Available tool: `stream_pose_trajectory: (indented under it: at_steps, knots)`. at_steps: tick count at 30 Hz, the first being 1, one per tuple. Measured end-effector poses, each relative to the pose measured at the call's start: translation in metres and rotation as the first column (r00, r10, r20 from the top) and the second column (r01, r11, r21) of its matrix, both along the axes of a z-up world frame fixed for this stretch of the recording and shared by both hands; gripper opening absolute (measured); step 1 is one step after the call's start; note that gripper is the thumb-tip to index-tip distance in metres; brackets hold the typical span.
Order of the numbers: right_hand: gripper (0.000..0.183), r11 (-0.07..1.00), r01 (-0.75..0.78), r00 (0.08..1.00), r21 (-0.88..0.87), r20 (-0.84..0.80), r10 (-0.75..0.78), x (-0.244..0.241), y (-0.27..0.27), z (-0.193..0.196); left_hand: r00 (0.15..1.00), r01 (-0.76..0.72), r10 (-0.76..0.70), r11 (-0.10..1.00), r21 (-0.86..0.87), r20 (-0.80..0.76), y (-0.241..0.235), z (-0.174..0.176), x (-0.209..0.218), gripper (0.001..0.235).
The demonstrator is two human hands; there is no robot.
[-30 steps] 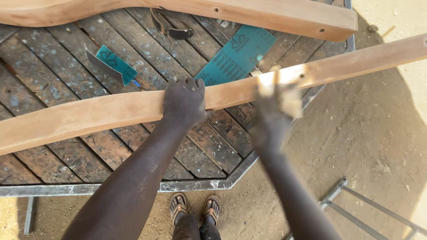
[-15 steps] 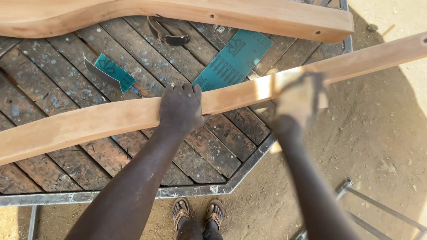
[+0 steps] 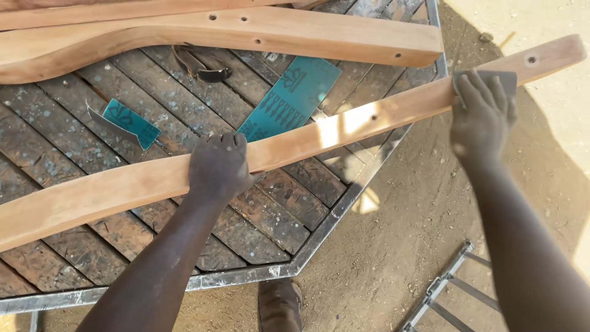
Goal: Sanding a long wooden beam manually with sandpaper on a workshop table
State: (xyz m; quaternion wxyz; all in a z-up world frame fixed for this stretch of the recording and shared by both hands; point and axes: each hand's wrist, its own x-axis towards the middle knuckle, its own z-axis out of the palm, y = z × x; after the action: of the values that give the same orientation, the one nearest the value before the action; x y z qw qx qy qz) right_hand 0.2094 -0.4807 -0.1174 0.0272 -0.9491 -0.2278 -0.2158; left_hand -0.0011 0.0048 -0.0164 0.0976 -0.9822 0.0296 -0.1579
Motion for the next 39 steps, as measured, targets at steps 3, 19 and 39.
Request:
stream_pose_trajectory:
  at_steps: [3,19,39]
  knots:
    - [0.03,0.879,0.192,0.967,-0.437,-0.069,-0.245,-0.015,-0.009,-0.133,0.998,-0.003,0.004,1.0,0.023,-0.057,-0.003,0.014,0.001,0.06]
    - [0.065,0.936,-0.338,0.864,-0.103,-0.427,0.265,-0.008,0.085,0.149,0.901,-0.136,0.128,0.991,0.01,-0.414,-0.009,0.029,0.007,0.06]
    - [0.068,0.752,-0.64,0.392,0.157,-0.775,0.496,0.119,0.159,0.18,0.201,-0.678,0.973,0.221,-0.701,0.112,-0.264,-0.018,0.11,0.057]
